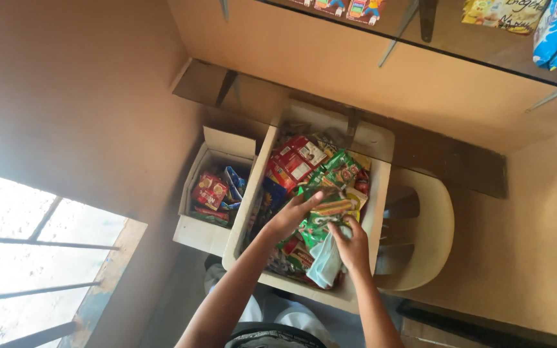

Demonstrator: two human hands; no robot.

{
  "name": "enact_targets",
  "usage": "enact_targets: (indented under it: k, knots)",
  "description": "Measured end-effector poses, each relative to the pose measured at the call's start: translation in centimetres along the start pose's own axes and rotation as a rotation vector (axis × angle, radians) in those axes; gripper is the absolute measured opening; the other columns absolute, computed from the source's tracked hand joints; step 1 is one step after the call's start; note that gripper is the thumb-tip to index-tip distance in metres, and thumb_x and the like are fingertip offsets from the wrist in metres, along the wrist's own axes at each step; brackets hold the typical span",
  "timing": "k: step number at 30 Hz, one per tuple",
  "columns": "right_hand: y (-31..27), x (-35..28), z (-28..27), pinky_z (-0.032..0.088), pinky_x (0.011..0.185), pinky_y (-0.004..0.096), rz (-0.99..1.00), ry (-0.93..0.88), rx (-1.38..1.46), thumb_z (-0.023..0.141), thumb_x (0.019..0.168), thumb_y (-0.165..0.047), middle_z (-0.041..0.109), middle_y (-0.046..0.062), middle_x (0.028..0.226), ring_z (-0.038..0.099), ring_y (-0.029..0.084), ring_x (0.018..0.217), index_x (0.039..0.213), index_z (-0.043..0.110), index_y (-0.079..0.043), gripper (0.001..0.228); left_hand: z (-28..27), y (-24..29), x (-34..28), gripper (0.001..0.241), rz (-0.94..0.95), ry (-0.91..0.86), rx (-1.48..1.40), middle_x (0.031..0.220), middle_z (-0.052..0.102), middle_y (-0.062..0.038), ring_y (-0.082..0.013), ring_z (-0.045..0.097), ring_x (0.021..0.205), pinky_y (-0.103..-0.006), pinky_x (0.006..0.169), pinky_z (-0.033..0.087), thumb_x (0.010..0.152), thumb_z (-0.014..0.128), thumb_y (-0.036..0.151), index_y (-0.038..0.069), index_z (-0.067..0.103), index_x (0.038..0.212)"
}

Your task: The recorder wipes down various food and drink packets with a cloth and organizes them on a shelf.

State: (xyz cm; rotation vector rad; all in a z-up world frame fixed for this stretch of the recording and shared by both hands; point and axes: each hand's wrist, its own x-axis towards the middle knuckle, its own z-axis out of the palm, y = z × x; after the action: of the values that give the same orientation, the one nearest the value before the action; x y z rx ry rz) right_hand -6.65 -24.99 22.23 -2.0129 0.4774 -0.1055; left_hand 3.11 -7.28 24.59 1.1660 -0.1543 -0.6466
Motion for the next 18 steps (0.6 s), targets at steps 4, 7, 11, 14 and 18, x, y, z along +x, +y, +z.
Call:
enact_targets:
  k: [4, 7, 11, 14, 18]
  knots:
    - [2.1, 1.5, -0.1, 0.051, 0.09, 0.039, -0.366, 0.162, -0.018, 0.084, 0.084, -0.026, 0.07, 0.014, 0.113, 0.067, 0.027, 0.103, 0.108, 0.069, 0.001, 0.039, -2.2, -1.6, 0.3, 0.076, -0.086, -0.06, -0.239, 0.142, 0.06, -0.016, -0.0239, 0.059, 0.127, -0.041, 0.108, 0.047, 0.095, 0.06, 0.054, 0.001, 0.044, 0.148]
    - [0.9, 1.7, -1.5, 0.054, 0.089, 0.035, -0.498, 0.147, -0.182, 0.085, 0.084, -0.03, 0.072, 0.008, 0.11, 0.069, 0.022, 0.102, 0.1, 0.07, -0.004, 0.034, -2.9, -0.9, 0.4, 0.086, -0.002, -0.181, -0.373, 0.144, 0.057, -0.019, -0.0257, 0.058, 0.13, -0.0431, 0.111, 0.047, 0.093, 0.062, 0.058, -0.003, 0.041, 0.15]
    - [-3.8, 1.5, -4.0, 0.054, 0.076, 0.035, 0.09, -0.127, 0.507, 0.083, 0.085, -0.024, 0.073, 0.006, 0.093, 0.067, 0.018, 0.085, 0.102, 0.073, -0.008, 0.026, -2.5, -1.5, 0.4, 0.091, 0.125, -0.322, 0.118, 0.14, 0.061, -0.024, -0.0306, 0.06, 0.128, -0.0449, 0.111, 0.048, 0.089, 0.07, 0.059, -0.003, 0.043, 0.151]
    - [-8.2, 2.5, -6.1, 0.058, 0.069, 0.033, 0.143, -0.136, 0.804, 0.081, 0.084, -0.023, 0.073, 0.004, 0.091, 0.07, 0.017, 0.079, 0.103, 0.067, -0.011, 0.026, -0.6, -1.7, -1.2, 0.092, 0.102, -0.389, 0.541, 0.133, 0.066, -0.023, -0.0305, 0.065, 0.119, -0.0435, 0.106, 0.051, 0.082, 0.075, 0.056, 0.003, 0.044, 0.151]
    - [-11.8, 4.0, -8.9, 0.057, 0.067, 0.03, -0.017, -0.263, 0.994, 0.078, 0.095, -0.022, 0.069, 0.004, 0.091, 0.067, 0.014, 0.076, 0.106, 0.065, -0.007, 0.023, 0.0, -2.7, -1.7, 0.081, 0.317, -0.166, 0.747, 0.128, 0.069, -0.021, -0.0261, 0.068, 0.115, -0.0394, 0.1, 0.052, 0.083, 0.081, 0.045, 0.003, 0.053, 0.145]
